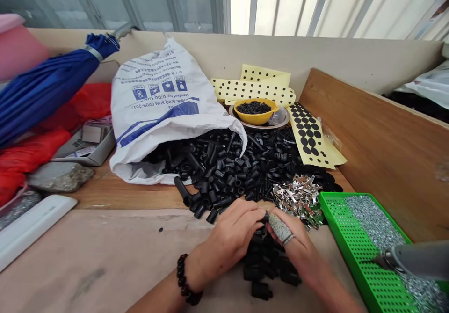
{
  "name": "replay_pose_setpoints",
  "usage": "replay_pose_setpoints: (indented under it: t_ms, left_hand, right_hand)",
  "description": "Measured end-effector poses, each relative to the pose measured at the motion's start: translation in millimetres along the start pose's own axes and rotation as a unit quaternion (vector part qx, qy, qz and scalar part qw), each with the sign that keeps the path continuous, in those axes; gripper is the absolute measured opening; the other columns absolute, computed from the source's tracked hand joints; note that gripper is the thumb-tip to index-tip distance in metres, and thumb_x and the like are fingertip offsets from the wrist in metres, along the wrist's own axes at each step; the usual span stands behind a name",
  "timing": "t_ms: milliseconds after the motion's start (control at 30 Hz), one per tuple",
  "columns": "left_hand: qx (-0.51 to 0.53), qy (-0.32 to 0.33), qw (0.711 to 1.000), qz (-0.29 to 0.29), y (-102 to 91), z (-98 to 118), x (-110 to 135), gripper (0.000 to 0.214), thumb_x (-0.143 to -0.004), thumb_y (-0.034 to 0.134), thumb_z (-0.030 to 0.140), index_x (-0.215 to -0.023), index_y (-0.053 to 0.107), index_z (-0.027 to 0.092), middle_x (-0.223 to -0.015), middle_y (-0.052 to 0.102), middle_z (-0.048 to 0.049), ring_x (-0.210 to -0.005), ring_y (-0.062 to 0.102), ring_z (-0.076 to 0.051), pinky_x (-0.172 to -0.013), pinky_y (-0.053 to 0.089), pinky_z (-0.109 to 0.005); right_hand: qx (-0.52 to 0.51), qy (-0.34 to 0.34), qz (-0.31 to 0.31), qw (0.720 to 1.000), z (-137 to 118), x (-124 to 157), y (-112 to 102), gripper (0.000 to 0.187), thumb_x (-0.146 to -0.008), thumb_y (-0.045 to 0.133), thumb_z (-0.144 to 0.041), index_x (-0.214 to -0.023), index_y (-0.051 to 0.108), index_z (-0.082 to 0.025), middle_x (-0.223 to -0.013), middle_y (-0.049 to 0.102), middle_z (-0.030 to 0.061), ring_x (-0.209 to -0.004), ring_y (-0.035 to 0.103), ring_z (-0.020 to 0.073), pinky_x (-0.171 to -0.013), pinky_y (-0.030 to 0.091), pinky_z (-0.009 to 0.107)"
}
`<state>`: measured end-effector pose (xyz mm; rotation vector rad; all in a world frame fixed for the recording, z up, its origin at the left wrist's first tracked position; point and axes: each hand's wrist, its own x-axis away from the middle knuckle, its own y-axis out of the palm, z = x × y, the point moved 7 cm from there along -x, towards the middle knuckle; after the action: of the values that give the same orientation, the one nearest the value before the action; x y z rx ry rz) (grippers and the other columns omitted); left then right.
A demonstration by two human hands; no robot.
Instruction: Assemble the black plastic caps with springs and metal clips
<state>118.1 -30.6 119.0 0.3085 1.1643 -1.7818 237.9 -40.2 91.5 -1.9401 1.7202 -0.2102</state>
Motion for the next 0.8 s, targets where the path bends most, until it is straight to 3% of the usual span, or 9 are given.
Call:
replay_pose_setpoints:
  t_ms: [100, 200, 400, 467, 633, 800]
  left_hand:
    - [0.083, -0.142, 0.986, -0.023, 2.3, -18, -1, 0.016, -0.087, 0.049, 0.016, -0.096, 0.062, 0.016, -0.088, 0.065, -0.0054, -0.081, 0.058, -0.016, -0.074, 0.046, -0.026]
    - [0.186, -0.281, 0.94, -0.052, 8.8, -33, 4, 0.016, -0.085, 0.051, 0.021, -0.092, 0.065, 0.018, -0.076, 0.064, -0.0008, -0.067, 0.056, -0.013, -0.064, 0.044, -0.022]
    - [0.319, -0.381, 0.866, -0.045, 15.2, -40, 11, 0.019, -0.078, 0.056, 0.027, -0.087, 0.066, 0.013, -0.063, 0.055, 0.0018, -0.057, 0.047, -0.01, -0.053, 0.037, -0.019]
    - [0.338, -0.39, 0.856, -0.045, 16.3, -40, 12, 0.02, -0.077, 0.057, 0.028, -0.086, 0.065, 0.013, -0.061, 0.053, 0.0023, -0.056, 0.046, -0.009, -0.052, 0.037, -0.019]
    - [0.302, -0.346, 0.887, -0.059, 14.2, -36, 10, 0.019, -0.079, 0.055, 0.026, -0.089, 0.066, 0.014, -0.065, 0.058, 0.0014, -0.058, 0.049, -0.01, -0.055, 0.038, -0.019]
    - [0.199, -0.264, 0.942, -0.06, 5.5, -24, 6, 0.017, -0.083, 0.053, 0.023, -0.091, 0.067, 0.018, -0.077, 0.066, -0.0006, -0.068, 0.057, -0.013, -0.067, 0.043, -0.022]
  right_hand:
    - [0.022, -0.021, -0.019, 0.999, -6, -1, 2, 0.021, -0.091, 0.031, -0.025, -0.073, 0.042, -0.022, -0.068, 0.05, 0.0005, -0.065, 0.048, 0.0161, -0.064, 0.043, 0.028]
    - [0.072, -0.059, -0.043, 0.995, -12, -1, 3, 0.02, -0.091, 0.029, -0.022, -0.078, 0.044, -0.023, -0.074, 0.052, 0.003, -0.071, 0.05, 0.0183, -0.071, 0.044, 0.032]
    - [0.169, -0.135, -0.08, 0.973, -19, 4, 5, 0.023, -0.089, 0.031, -0.017, -0.1, 0.05, -0.021, -0.087, 0.056, 0.0076, -0.085, 0.053, 0.0226, -0.076, 0.045, 0.037]
    - [0.199, -0.153, -0.074, 0.965, -18, 6, 5, 0.024, -0.088, 0.033, -0.017, -0.102, 0.052, -0.019, -0.087, 0.057, 0.0082, -0.085, 0.054, 0.0234, -0.075, 0.045, 0.038]
    - [0.239, -0.183, -0.042, 0.953, -19, 8, 5, 0.021, -0.086, 0.032, -0.016, -0.084, 0.053, -0.018, -0.075, 0.057, 0.0081, -0.072, 0.053, 0.0218, -0.063, 0.044, 0.034]
    - [0.146, -0.129, -0.065, 0.979, -25, 6, 2, 0.022, -0.087, 0.029, -0.018, -0.08, 0.05, -0.02, -0.072, 0.059, 0.0052, -0.065, 0.054, 0.0181, -0.058, 0.043, 0.028]
